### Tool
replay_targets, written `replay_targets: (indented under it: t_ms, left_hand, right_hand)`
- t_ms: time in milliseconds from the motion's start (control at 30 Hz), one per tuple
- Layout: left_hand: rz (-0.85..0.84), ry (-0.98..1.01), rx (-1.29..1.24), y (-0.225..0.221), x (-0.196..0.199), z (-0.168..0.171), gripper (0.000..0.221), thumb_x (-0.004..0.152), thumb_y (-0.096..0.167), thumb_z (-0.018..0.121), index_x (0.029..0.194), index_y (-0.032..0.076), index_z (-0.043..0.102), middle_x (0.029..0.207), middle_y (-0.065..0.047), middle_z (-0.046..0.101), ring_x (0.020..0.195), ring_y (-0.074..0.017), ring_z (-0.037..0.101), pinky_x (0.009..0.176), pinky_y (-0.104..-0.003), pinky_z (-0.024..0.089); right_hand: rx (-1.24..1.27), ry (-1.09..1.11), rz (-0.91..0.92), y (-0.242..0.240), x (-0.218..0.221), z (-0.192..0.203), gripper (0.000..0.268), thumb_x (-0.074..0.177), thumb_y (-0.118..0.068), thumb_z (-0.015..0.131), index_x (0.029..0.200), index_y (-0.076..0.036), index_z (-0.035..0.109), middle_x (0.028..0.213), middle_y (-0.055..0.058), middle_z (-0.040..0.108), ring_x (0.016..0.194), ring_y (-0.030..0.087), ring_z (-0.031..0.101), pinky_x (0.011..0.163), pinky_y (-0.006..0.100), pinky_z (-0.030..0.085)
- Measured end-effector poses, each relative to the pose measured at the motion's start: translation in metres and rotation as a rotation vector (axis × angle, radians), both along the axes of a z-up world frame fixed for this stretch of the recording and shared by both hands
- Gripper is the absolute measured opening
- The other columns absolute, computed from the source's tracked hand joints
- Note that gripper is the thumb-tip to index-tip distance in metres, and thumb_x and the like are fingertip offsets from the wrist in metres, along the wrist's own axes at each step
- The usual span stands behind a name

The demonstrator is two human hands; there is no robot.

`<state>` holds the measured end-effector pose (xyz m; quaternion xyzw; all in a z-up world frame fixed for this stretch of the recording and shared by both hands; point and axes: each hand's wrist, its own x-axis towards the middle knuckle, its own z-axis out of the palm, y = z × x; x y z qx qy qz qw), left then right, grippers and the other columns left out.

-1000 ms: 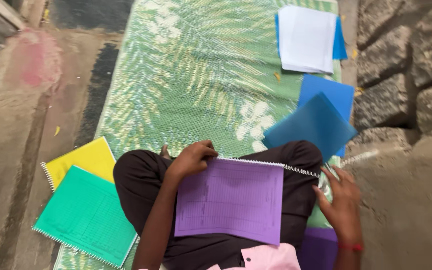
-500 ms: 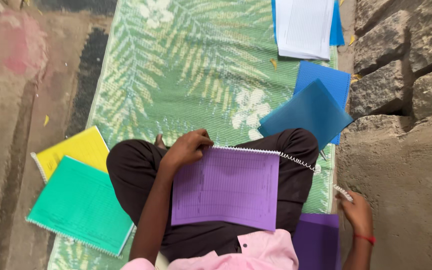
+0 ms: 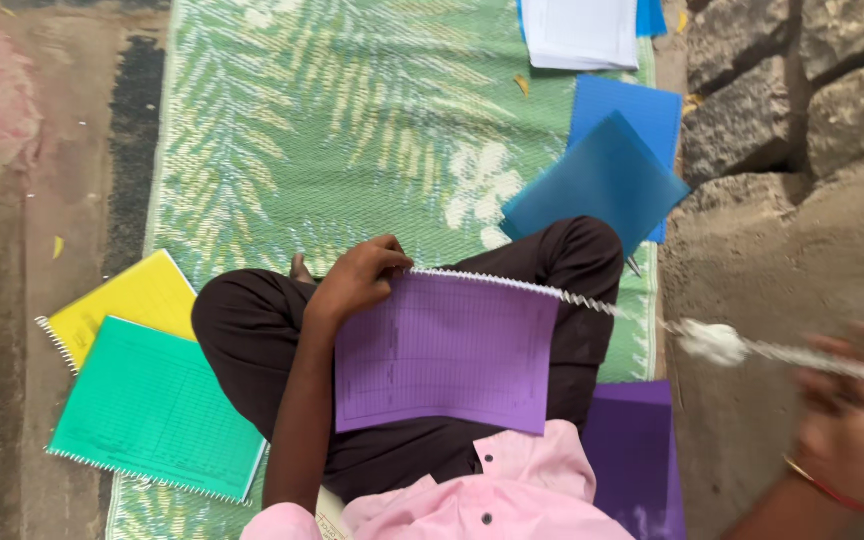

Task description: The person binds a notebook by hand by threading a spiral wire through the pre-punched holes in the pages and cover.

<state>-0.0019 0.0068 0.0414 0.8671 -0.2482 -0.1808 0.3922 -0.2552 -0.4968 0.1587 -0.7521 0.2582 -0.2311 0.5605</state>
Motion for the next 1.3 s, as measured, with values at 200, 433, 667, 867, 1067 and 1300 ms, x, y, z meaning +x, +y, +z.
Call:
replay_targets:
  t_ms: [200,433,667,867,1067,1300]
  left_hand:
    - [0.002,-0.079,0.121,-0.002,-0.002,-0.011,0.041,0.075,-0.012,0.063,0.106,0.008,0.079,0.103,-0.006,0.068,0.093,-0.0263,0.068,0.08,-0.04,0.054]
    - [0.01,-0.052,0.134,0.0,0.0,-0.019,0.04,0.077,-0.011,0.063,0.107,0.009,0.08,0.102,-0.005,0.068,0.092,-0.0248,0.069,0.079,-0.04,0.054]
    - [-0.011,-0.068,0.16,-0.002,-0.001,-0.021,0.041,0.075,-0.009,0.064,0.108,0.01,0.079,0.103,-0.005,0.067,0.092,-0.0274,0.067,0.078,-0.042,0.054]
    - [0.002,-0.104,0.124,0.001,-0.001,-0.017,0.04,0.074,-0.009,0.063,0.105,0.01,0.08,0.102,-0.005,0.068,0.095,-0.0276,0.068,0.08,-0.041,0.053]
    - [0.037,-0.01,-0.038,0.002,-0.002,-0.002,0.035,0.077,-0.008,0.064,0.104,0.008,0.079,0.102,-0.006,0.07,0.093,-0.0251,0.07,0.081,-0.038,0.055]
    - [0.026,0.014,-0.116,0.001,-0.002,0.004,0.033,0.078,-0.008,0.065,0.104,0.008,0.079,0.099,-0.006,0.07,0.092,-0.0237,0.07,0.08,-0.038,0.056]
  right_hand:
    - [0.535,-0.084,0.163,0.085,0.09,-0.053,0.057,0.095,0.001,0.069,0.146,0.005,0.045,0.137,0.023,0.058,0.125,0.028,0.068,0.105,0.037,0.053]
    - [0.518,-0.237,0.141,0.082,0.103,-0.119,0.059,0.096,-0.004,0.065,0.151,-0.008,0.045,0.152,0.017,0.053,0.135,0.032,0.054,0.114,0.044,0.047]
    - [0.025,0.06,0.178,0.065,0.085,-0.186,0.058,0.092,0.0,0.063,0.147,-0.008,0.048,0.157,0.007,0.044,0.143,0.022,0.046,0.114,0.037,0.042]
    - [-0.284,0.2,0.206,0.054,0.098,-0.191,0.047,0.095,-0.006,0.07,0.141,-0.009,0.061,0.137,0.007,0.065,0.123,0.025,0.063,0.104,0.037,0.049]
    - [-0.928,0.468,0.193,0.12,0.087,-0.068,0.038,0.096,-0.016,0.072,0.134,-0.01,0.067,0.135,0.014,0.064,0.109,0.037,0.068,0.092,0.046,0.052]
    - [-1.107,-0.046,0.671,0.203,0.159,-0.082,0.035,0.091,-0.023,0.069,0.121,-0.005,0.07,0.113,0.011,0.073,0.105,0.033,0.069,0.093,0.048,0.05]
